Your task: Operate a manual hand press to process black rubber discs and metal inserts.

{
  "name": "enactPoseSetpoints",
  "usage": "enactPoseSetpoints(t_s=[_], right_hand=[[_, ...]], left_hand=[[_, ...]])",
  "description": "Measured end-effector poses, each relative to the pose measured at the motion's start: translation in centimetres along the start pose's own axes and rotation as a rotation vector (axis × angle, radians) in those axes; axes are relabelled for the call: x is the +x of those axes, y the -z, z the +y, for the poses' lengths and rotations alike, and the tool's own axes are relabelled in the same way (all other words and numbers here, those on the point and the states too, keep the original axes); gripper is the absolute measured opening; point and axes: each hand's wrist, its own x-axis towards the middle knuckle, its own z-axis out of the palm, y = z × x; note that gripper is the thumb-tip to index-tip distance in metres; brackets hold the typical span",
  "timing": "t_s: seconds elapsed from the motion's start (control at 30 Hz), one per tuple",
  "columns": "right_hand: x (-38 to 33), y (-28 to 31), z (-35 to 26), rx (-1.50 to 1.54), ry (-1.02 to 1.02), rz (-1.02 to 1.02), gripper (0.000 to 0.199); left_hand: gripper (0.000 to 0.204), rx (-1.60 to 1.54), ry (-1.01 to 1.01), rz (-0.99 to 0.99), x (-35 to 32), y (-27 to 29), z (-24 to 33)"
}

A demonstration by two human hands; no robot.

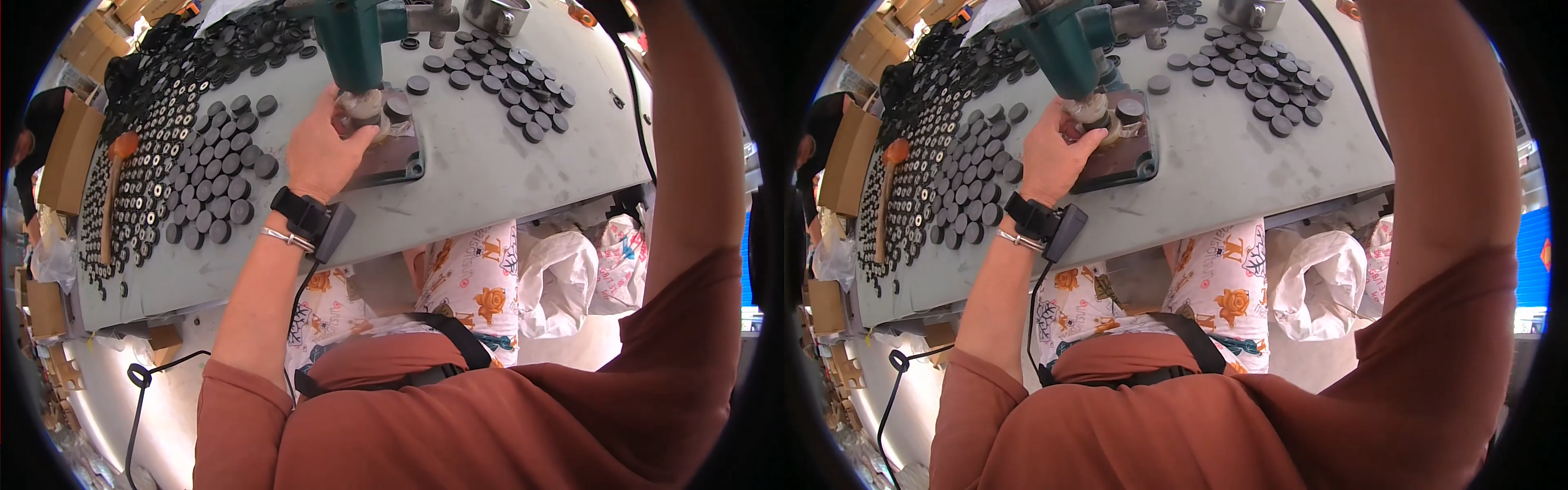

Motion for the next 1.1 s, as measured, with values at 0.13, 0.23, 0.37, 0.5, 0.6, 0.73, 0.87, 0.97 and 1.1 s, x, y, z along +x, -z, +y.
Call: enactPoseSetpoints(t_s=[0.13,0.23,0.37,0.5,0.6,0.73,0.87,0.97,1.1], right_hand=[[-2.8,0.4,-1.0,0.019,-0.014,-0.041,0.018],[-4.9,0.8,-1.8,0.028,-0.031,-0.068,0.018],[-7.6,0.4,-2.7,0.055,-0.047,-0.115,0.019],[-10.7,-0.4,-4.2,0.059,0.033,-0.071,0.018],[-12.9,-3.4,-3.7,0.066,0.11,0.028,0.019],[-14.2,-5.2,-3.5,0.082,0.067,0.069,0.022],[-15.5,-7.8,-2.9,0.097,0.101,0.152,0.017],[-15.5,-8.2,-3.0,0.096,0.122,0.192,0.017],[-15.6,-8.0,-3.0,0.057,0.137,0.201,0.016]], left_hand=[[0.061,0.086,0.016,-0.009,0.0,0.2,-0.1],[0.069,0.038,0.001,-0.014,-0.4,0.4,0.0],[0.079,-0.105,0.042,-0.011,-1.2,0.5,-1.1],[0.078,-0.135,0.029,0.005,-2.3,2.2,-0.9],[0.076,-0.16,0.036,-0.006,-2.4,1.8,-1.2],[0.075,-0.182,0.025,-0.009,-2.8,2.0,-1.5],[0.076,-0.181,0.019,-0.008,-3.1,2.1,-1.4],[0.075,-0.162,0.02,-0.016,-3.2,2.3,-1.4],[0.076,-0.118,0.036,-0.028,-3.0,2.1,-1.5]])
